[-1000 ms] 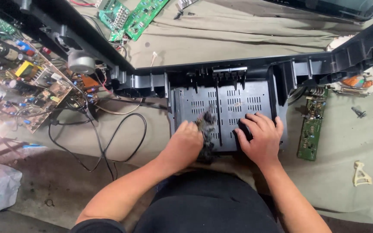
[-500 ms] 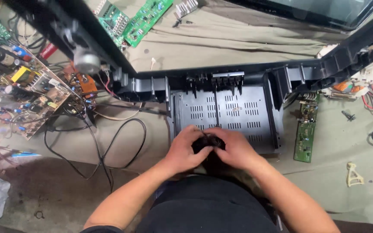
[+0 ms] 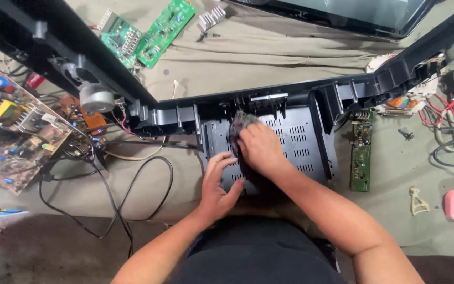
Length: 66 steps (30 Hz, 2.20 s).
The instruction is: Cleaning the plastic frame of a monitor using a cloth.
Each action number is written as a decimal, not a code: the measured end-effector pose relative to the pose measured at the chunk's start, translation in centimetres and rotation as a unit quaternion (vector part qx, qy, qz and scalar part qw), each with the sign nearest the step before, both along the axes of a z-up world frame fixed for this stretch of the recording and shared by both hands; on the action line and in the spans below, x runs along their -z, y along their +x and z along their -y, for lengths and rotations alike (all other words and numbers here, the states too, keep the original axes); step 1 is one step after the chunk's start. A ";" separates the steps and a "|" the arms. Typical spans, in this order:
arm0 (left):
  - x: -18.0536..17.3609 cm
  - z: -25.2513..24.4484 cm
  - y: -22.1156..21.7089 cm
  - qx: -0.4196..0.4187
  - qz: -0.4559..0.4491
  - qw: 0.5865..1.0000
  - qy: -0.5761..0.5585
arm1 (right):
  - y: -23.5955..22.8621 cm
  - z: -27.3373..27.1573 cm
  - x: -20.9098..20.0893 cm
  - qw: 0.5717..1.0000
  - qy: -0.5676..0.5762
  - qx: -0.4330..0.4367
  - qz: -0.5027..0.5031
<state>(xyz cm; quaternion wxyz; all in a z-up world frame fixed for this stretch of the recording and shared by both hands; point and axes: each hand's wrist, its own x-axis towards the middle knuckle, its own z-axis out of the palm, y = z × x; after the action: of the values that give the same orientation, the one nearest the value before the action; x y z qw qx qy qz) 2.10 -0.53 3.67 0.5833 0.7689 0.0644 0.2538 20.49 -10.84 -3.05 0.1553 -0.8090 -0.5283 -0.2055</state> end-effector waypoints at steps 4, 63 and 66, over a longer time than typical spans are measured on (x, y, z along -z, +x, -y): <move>0.8 -0.6 -0.1 -0.049 0.030 0.998 -0.017 | -5.2 2.8 -2.0 0.997 -0.043 -0.021 -0.061; 0.7 -0.1 -0.2 -0.063 -0.008 0.998 -0.002 | 0.9 -11.6 -6.0 0.953 -0.259 -0.037 -0.156; 0.3 -0.1 -0.2 -0.055 -0.013 0.998 -0.005 | 0.7 -10.9 -4.7 0.976 -0.155 -0.031 -0.147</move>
<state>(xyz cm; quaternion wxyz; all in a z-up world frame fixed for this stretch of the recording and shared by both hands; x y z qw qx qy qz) 1.92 -0.41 3.37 0.5717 0.7644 0.1158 0.2747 21.14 0.07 1.62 0.1097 -0.8281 -0.5497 0.0048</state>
